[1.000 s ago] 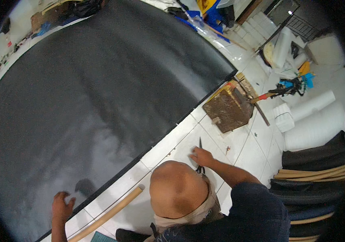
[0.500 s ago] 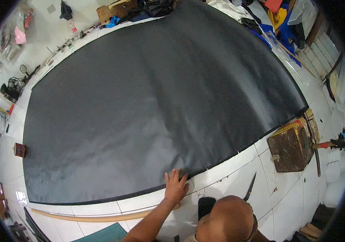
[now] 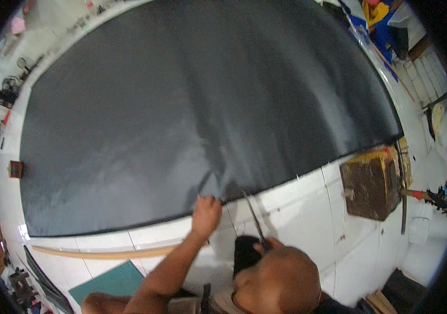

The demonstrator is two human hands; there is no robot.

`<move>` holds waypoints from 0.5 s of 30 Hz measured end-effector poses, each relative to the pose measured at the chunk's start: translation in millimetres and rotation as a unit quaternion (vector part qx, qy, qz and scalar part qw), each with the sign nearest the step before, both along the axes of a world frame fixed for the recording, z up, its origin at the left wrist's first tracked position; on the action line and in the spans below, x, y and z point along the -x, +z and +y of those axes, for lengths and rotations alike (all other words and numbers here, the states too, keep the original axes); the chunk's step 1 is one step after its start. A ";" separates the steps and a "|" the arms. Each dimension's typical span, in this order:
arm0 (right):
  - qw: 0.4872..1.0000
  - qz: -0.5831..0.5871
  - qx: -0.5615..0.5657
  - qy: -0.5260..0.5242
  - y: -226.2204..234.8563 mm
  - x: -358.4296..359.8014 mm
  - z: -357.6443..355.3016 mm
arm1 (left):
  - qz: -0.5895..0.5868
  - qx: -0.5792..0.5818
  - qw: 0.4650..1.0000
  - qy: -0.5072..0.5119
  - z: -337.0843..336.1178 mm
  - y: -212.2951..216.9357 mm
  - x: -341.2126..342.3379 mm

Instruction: The person measures a large piece of black material on the floor using a wooden stick and then cuts it with shears.

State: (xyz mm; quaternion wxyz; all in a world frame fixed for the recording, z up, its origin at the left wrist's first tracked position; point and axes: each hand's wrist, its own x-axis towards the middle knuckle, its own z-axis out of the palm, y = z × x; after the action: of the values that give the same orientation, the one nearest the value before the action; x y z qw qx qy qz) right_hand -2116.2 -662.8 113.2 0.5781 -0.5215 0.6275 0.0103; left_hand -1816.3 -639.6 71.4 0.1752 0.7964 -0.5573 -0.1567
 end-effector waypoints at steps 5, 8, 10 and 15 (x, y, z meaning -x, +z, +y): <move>0.957 -0.095 -0.274 0.008 136.5 -96.0 -67.0 | 0.032 0.052 0.998 0.029 0.0 4.2 -5.1; 0.943 -0.120 -0.311 0.004 161.3 -98.0 -65.5 | 0.058 0.039 0.997 0.044 -10.2 5.8 -7.2; 0.944 -0.122 -0.307 0.011 161.7 -90.3 -53.7 | 0.061 0.025 0.997 0.039 -8.4 6.3 -5.0; 0.946 -0.130 -0.295 0.022 164.0 -87.9 -51.6 | 0.071 0.050 0.995 0.044 -2.8 5.5 -4.1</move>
State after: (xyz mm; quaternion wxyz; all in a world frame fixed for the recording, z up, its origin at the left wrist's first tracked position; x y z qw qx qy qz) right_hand -2028.3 -714.3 277.2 0.7821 -0.3379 0.5046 0.1399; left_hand -1812.2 -642.4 76.9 0.2609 0.7969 -0.5154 -0.1768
